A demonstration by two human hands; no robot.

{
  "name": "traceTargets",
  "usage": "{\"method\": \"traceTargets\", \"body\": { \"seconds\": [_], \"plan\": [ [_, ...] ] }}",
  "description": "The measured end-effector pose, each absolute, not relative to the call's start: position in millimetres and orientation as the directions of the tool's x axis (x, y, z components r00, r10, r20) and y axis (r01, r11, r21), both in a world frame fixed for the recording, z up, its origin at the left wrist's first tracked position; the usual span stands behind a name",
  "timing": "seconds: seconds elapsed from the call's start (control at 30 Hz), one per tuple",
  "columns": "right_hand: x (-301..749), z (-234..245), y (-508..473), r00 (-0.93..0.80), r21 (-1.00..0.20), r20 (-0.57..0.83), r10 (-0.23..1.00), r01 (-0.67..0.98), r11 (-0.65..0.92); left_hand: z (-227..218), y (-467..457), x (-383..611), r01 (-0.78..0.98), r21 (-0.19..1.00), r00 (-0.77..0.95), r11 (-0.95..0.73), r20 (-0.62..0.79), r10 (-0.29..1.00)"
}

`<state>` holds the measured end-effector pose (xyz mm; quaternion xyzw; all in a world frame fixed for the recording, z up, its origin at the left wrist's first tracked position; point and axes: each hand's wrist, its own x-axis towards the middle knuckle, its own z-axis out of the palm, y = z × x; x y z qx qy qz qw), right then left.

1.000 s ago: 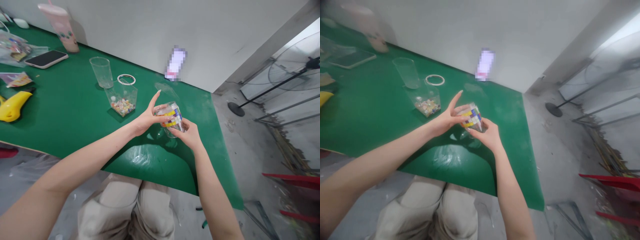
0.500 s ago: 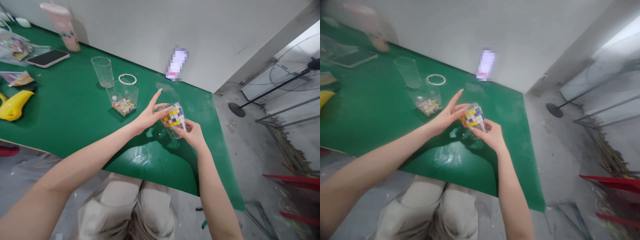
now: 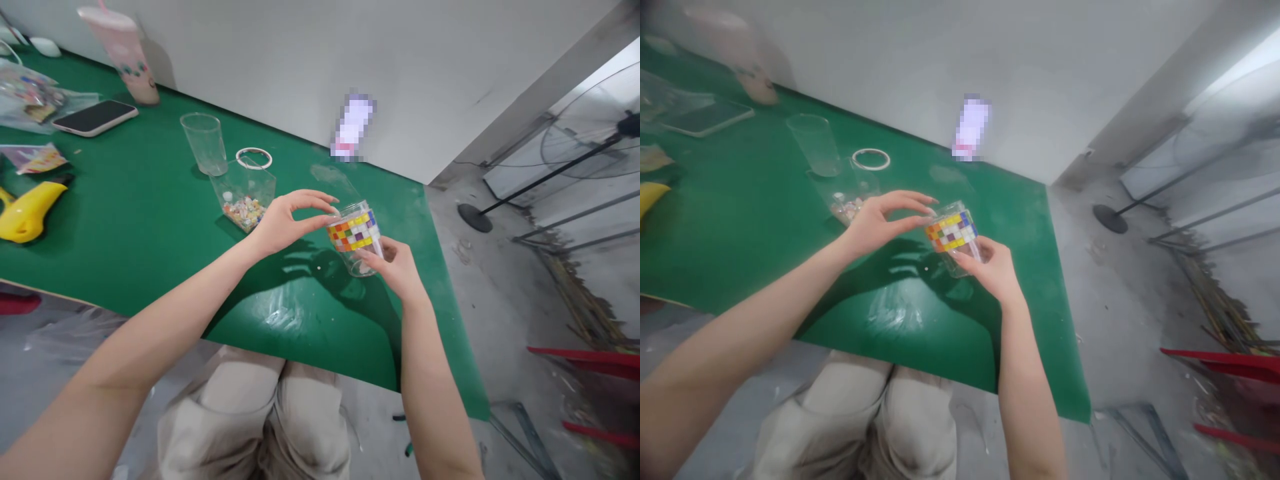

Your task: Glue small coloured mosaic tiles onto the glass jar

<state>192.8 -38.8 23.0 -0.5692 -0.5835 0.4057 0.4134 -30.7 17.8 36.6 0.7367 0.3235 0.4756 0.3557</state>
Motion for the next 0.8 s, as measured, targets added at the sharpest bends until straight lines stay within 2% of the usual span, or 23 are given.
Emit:
{"method": "traceTargets", "body": {
  "seconds": [0.4,0.8],
  "plan": [
    [194.1,22.3,-39.2,-0.036,-0.938,0.04,0.999,0.344,0.05,37.6,15.7,-30.1,0.122,0.882,0.322,-0.455,0.398,0.859],
    [194.6,21.3,-38.4,-0.069,-0.922,0.038,0.997,0.382,0.062,34.4,17.1,-28.5,0.142,0.87,0.333,-0.472,0.407,0.851]
  ]
}}
